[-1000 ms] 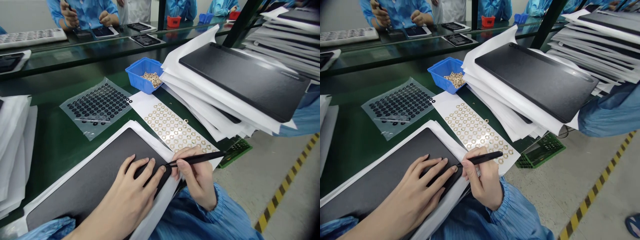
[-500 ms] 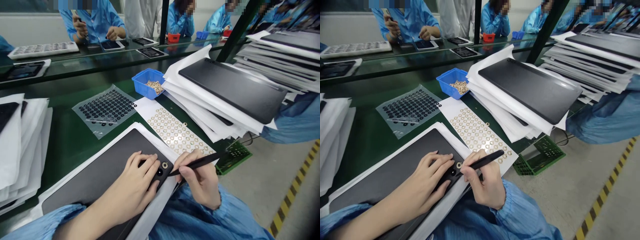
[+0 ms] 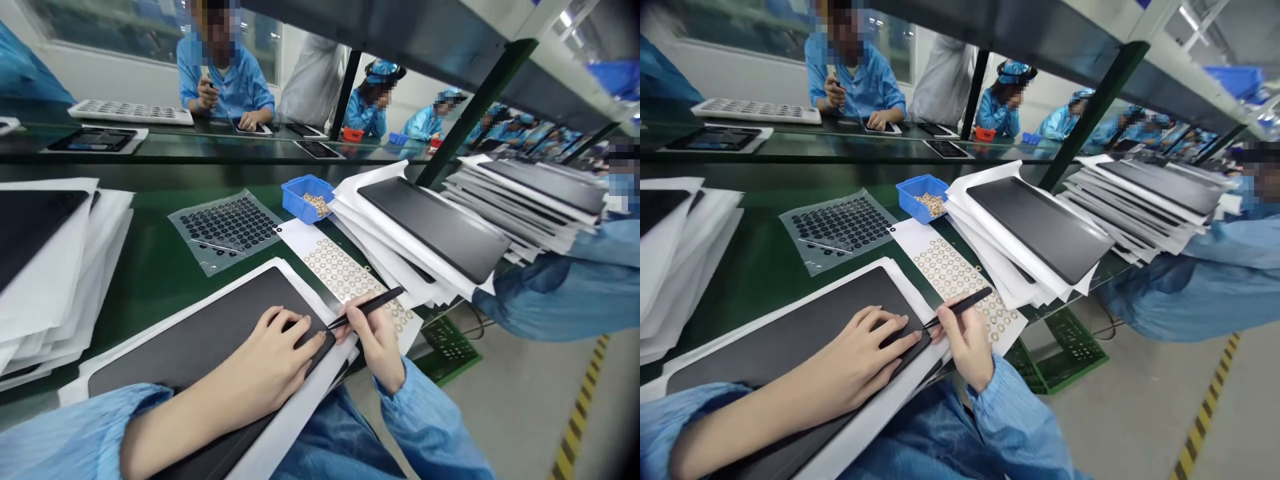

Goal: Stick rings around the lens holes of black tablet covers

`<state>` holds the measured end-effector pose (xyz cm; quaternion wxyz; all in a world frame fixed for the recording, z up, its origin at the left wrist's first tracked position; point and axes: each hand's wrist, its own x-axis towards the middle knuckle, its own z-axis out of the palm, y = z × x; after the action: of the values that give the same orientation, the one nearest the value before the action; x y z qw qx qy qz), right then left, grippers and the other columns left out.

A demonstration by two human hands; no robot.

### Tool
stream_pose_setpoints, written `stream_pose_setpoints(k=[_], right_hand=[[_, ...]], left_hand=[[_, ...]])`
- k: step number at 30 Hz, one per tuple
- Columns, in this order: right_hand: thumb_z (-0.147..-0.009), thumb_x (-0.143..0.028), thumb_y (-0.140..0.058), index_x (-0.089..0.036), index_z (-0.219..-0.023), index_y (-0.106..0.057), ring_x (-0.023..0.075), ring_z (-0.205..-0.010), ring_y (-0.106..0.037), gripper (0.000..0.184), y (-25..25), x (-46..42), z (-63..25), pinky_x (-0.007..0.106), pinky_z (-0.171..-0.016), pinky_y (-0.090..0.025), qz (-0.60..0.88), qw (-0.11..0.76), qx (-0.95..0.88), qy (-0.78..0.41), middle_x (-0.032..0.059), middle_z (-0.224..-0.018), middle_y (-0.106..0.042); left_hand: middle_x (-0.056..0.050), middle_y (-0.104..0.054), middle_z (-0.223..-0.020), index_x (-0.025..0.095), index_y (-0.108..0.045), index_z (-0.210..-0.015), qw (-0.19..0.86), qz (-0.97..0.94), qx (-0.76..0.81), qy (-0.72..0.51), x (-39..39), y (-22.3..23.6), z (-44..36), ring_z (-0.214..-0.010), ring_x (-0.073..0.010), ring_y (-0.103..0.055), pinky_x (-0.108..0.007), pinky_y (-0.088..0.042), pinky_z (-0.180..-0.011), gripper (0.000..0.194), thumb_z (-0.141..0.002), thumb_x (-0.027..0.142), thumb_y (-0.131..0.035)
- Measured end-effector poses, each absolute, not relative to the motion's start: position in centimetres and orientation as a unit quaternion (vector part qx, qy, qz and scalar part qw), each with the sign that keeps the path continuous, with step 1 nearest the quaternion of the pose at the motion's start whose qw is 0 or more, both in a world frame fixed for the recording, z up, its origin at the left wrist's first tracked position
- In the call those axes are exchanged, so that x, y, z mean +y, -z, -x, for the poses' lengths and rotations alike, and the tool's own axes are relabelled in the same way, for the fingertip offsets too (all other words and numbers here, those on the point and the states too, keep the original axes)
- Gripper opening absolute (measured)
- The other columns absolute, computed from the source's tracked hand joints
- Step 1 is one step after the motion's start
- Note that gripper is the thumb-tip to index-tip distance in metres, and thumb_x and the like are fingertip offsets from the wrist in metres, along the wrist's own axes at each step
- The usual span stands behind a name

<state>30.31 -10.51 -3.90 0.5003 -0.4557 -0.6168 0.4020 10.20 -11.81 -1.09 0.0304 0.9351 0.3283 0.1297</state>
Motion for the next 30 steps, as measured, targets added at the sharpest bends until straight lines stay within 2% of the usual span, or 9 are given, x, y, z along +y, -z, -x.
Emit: stream_pose_setpoints(k=[6, 11, 17, 23, 25, 30], right_hand=[[-0.092, -0.019, -0.048, -0.020, -0.092, -0.053, 0.0131, -0.063, -0.062, 0.005, 4.7, -11.2, -30.7, 0.027, -0.057, -0.052, 0.413, 0.526, -0.662, -0.339, 0.0023, -0.081, -0.058], [-0.087, -0.011, -0.050, -0.022, -0.096, -0.051, 0.0180, -0.079, -0.062, 0.015, 4.9, -11.3, -30.8, 0.032, -0.068, -0.051, 0.404, 0.526, -0.671, -0.332, 0.0031, -0.082, -0.058], [-0.085, -0.008, -0.052, -0.023, -0.097, -0.051, 0.0165, -0.071, -0.060, 0.020, 4.4, -11.4, -30.6, 0.031, -0.062, -0.049, 0.420, 0.511, -0.663, -0.350, 0.0020, -0.080, -0.058], [-0.085, -0.008, -0.052, -0.023, -0.095, -0.052, 0.0167, -0.066, -0.059, 0.018, 4.4, -11.5, -30.4, 0.031, -0.056, -0.048, 0.409, 0.524, -0.659, -0.352, 0.0024, -0.077, -0.059], [-0.084, -0.008, -0.053, -0.023, -0.095, -0.052, 0.0172, -0.067, -0.060, 0.019, 4.5, -11.6, -30.4, 0.032, -0.057, -0.049, 0.412, 0.525, -0.656, -0.351, 0.0027, -0.077, -0.060], [-0.083, -0.008, -0.056, -0.023, -0.096, -0.054, 0.0171, -0.066, -0.061, 0.020, 4.8, -11.7, -30.3, 0.032, -0.058, -0.050, 0.398, 0.547, -0.654, -0.338, 0.0033, -0.078, -0.061]], left_hand=[[-0.008, -0.055, -0.121, 0.020, -0.047, -0.130, 0.033, -0.931, 0.347, -0.105, -12.2, 1.1, -10.5, -0.112, -0.0252, -0.045, -0.051, -0.037, -0.100, 0.041, -0.091, 0.011, -0.041], [-0.006, -0.057, -0.121, 0.022, -0.046, -0.133, 0.063, -0.930, 0.349, -0.099, -12.0, 1.3, -10.1, -0.114, -0.0236, -0.045, -0.049, -0.032, -0.105, 0.042, -0.092, 0.012, -0.043], [-0.007, -0.058, -0.119, 0.015, -0.050, -0.129, 0.050, -0.938, 0.325, -0.108, -12.1, 1.6, -10.2, -0.115, -0.0271, -0.043, -0.052, -0.018, -0.109, 0.039, -0.091, 0.012, -0.042], [-0.009, -0.058, -0.118, 0.010, -0.049, -0.129, 0.057, -0.942, 0.311, -0.115, -12.1, 2.0, -10.6, -0.115, -0.0292, -0.043, -0.054, -0.009, -0.112, 0.039, -0.091, 0.020, -0.048], [-0.008, -0.059, -0.118, 0.010, -0.050, -0.128, 0.063, -0.941, 0.309, -0.122, -12.0, 2.0, -10.6, -0.115, -0.0291, -0.043, -0.055, -0.012, -0.112, 0.038, -0.092, 0.019, -0.047], [-0.007, -0.061, -0.111, 0.009, -0.053, -0.123, 0.097, -0.931, 0.318, -0.151, -11.7, 1.7, -10.4, -0.113, -0.0271, -0.046, -0.052, -0.028, -0.109, 0.032, -0.093, 0.014, -0.044]])
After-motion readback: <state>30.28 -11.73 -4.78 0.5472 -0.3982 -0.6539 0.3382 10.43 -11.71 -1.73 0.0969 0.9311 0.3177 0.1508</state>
